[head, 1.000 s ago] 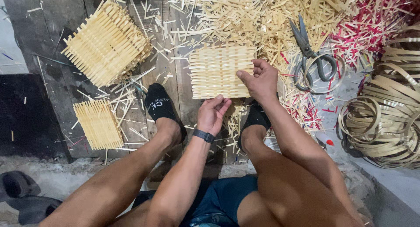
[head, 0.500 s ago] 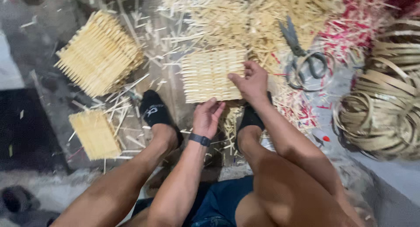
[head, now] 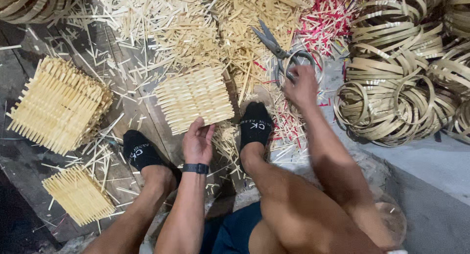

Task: The person sits on the floor assembling bamboo steamer baskets. They press a round woven bamboo mat into a wooden rim, trim excess slivers with scissors, tap and seat the rim, and stack the finished baskets with a pile of completed ones.

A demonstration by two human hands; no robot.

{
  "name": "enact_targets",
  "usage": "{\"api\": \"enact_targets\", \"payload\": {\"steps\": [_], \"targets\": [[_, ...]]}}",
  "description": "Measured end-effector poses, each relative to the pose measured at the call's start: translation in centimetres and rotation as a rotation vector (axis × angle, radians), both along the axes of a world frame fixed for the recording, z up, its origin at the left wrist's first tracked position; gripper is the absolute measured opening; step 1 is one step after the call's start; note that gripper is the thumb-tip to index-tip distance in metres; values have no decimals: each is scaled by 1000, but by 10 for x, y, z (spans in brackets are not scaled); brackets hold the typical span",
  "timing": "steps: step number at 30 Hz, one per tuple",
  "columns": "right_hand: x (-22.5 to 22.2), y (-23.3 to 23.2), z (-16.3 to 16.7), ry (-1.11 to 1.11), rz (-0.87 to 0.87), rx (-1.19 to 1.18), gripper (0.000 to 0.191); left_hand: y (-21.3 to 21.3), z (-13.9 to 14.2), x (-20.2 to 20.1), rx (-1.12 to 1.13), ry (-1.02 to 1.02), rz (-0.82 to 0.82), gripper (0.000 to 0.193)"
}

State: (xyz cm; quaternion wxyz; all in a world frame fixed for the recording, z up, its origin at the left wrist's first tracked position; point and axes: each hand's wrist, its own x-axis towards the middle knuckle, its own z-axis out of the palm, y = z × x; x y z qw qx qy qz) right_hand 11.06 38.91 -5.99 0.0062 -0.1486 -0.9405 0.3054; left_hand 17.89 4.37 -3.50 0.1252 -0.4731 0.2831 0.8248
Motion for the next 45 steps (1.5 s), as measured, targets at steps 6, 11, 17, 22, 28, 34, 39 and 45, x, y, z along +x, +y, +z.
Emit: {"api": "enact_targets", "payload": {"steps": [6,11,17,22,28,34,39,45], "targets": [[28,35,28,-106,120,172,10,23,50,9,3,-1,-288,16],[12,-10,131,-71,-80,-529,15,80,114,0,-943,815,-740,32],[-2,-72,285,366,407,-226,16,88,182,-40,-653,868,-553,25],[-19,-90,347,517,876,-24,23,52,231,-41,-4,593,-418,17],[-18,-137,357,556,1140,-118,18,8,291,-70,-120,342,-691,54],[-18,-197,341,731,1182,193,29,-16,290,-65,-43,430,-613,73],[-5,-212,307,591,1097,217,21,-20,264,-59,-123,255,-538,72],[-20,-206,276,525,1000,-60,18,-22,235,-61,-90,312,-518,67]]}}
